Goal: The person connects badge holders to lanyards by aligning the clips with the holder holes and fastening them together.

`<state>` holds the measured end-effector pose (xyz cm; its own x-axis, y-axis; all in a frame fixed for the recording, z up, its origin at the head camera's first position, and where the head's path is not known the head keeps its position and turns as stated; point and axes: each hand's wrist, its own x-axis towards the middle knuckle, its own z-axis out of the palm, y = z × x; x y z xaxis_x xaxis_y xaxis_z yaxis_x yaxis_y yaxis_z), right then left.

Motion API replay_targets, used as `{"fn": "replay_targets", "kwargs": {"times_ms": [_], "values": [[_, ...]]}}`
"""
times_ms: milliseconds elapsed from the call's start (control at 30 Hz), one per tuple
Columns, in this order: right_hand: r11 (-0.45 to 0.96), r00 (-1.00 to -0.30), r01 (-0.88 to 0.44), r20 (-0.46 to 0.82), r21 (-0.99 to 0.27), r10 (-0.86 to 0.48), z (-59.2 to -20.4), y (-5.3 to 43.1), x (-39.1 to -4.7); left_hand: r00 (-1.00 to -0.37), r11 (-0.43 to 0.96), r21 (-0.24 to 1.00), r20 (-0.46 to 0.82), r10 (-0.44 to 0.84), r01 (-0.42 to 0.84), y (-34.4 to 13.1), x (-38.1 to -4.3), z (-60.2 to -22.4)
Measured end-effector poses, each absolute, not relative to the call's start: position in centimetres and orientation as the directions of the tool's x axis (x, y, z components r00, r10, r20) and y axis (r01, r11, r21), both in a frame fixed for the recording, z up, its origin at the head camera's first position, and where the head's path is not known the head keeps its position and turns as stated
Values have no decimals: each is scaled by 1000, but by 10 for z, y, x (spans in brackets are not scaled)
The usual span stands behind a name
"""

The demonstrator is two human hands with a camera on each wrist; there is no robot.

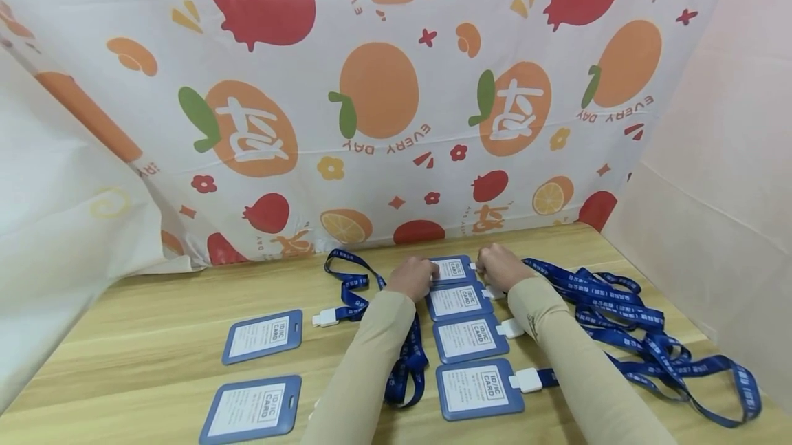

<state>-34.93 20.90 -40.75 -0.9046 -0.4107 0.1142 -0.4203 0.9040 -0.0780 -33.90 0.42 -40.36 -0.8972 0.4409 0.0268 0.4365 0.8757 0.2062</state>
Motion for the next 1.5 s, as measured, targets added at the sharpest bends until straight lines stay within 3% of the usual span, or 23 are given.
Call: {"fn": "replay_targets", "kwargs": {"times_ms": [1167,1500], "values": [[911,-915,-403,52,-88,-400,-400,208,-356,-901,884,195,4,433,425,7,-344,-399],[905,-906,-424,9,-17,-424,-394,205,-356,-904,887,199,-15,427,416,7,-345,-398]]}}
